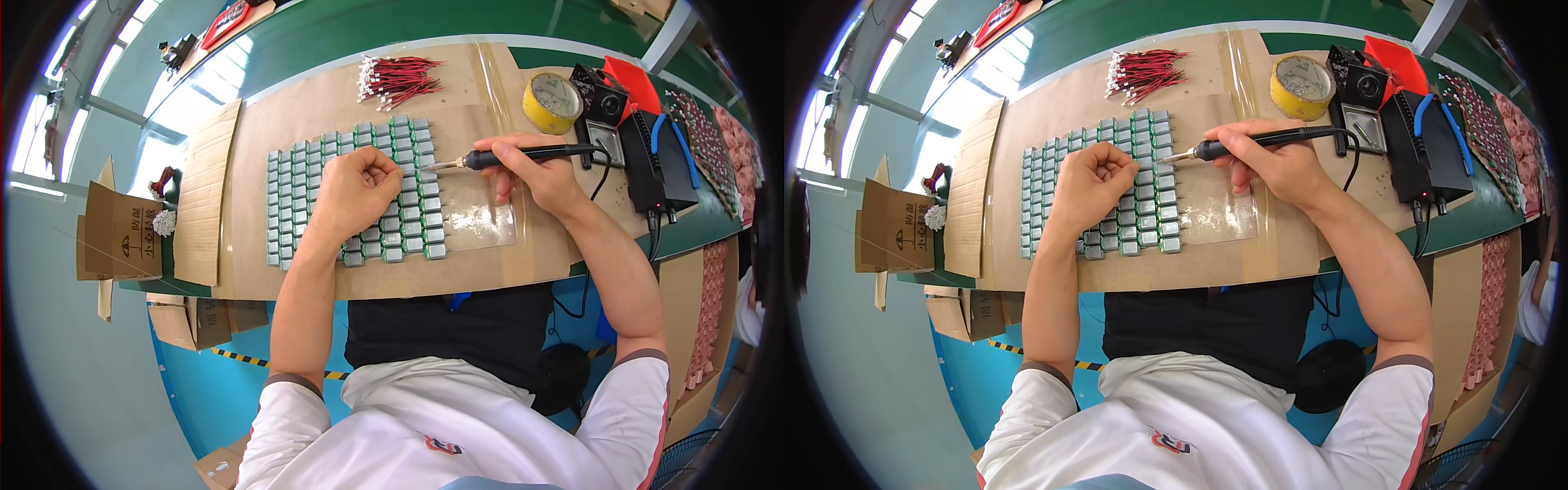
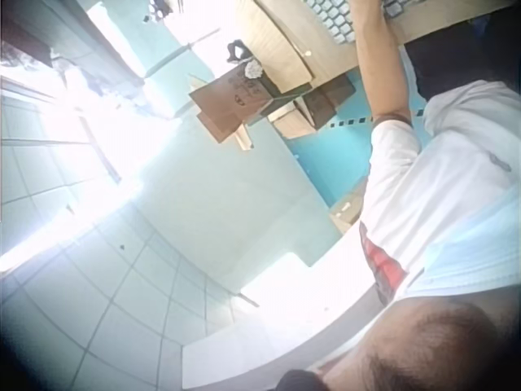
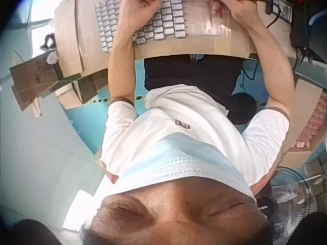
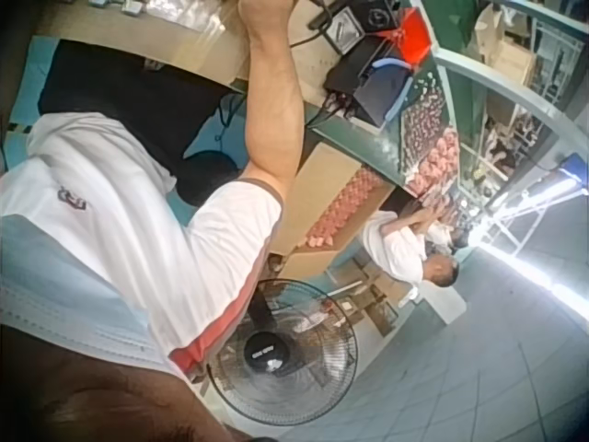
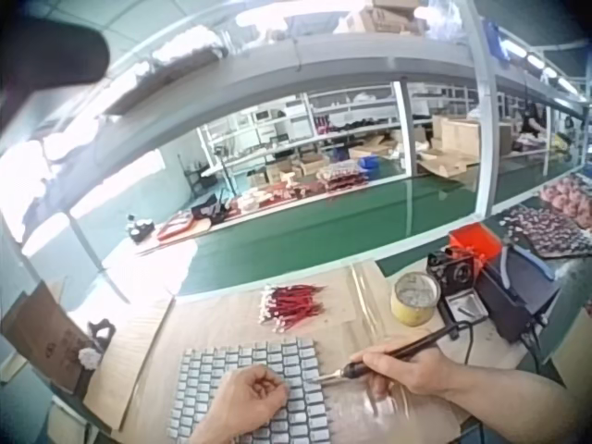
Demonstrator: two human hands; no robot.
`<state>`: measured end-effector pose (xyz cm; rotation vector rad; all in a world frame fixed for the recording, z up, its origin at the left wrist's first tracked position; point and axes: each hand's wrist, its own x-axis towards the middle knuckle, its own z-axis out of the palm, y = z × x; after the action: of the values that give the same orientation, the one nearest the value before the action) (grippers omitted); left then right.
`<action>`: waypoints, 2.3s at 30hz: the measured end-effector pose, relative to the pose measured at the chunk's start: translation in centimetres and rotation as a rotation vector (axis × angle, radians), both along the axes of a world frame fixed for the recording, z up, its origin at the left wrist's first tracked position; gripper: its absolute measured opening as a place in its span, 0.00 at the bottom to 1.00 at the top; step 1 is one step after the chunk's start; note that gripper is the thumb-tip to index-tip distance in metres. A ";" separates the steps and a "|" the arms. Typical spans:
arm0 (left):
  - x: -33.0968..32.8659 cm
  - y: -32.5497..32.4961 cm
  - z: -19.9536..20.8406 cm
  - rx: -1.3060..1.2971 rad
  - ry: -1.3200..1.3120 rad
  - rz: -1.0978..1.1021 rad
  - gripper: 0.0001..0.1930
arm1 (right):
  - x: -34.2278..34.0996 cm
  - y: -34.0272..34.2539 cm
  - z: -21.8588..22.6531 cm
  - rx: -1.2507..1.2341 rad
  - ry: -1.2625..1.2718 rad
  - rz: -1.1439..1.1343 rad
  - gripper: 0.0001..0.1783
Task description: Soldering thin wires to individual small electronic components arranged in a grid.
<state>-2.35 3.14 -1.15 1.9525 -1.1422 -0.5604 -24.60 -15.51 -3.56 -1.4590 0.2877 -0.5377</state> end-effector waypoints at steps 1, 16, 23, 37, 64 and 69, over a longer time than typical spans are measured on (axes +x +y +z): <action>0.0 0.0 0.0 0.000 0.003 0.001 0.05 | 0.0 0.0 0.1 -0.006 0.004 0.003 0.15; -0.1 0.3 0.3 -0.016 -0.014 -0.046 0.05 | -0.3 -0.1 -0.1 0.001 -0.015 0.003 0.15; 0.0 0.3 0.2 -0.016 -0.018 -0.057 0.05 | -0.3 -0.1 0.0 -0.010 -0.010 0.023 0.15; -0.1 0.3 0.3 0.001 -0.028 -0.065 0.04 | -0.3 -0.1 0.0 0.011 -0.013 0.032 0.15; -0.3 0.3 0.5 -0.001 -0.041 -0.067 0.06 | -0.3 0.0 0.3 0.009 0.020 0.027 0.15; -0.4 0.2 0.7 0.005 -0.045 -0.068 0.07 | -0.3 0.1 0.3 0.006 0.021 0.028 0.14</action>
<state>-2.79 3.39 -0.47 1.9448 -1.2399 -0.5581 -24.86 -15.45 -3.24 -1.4617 0.2844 -0.4988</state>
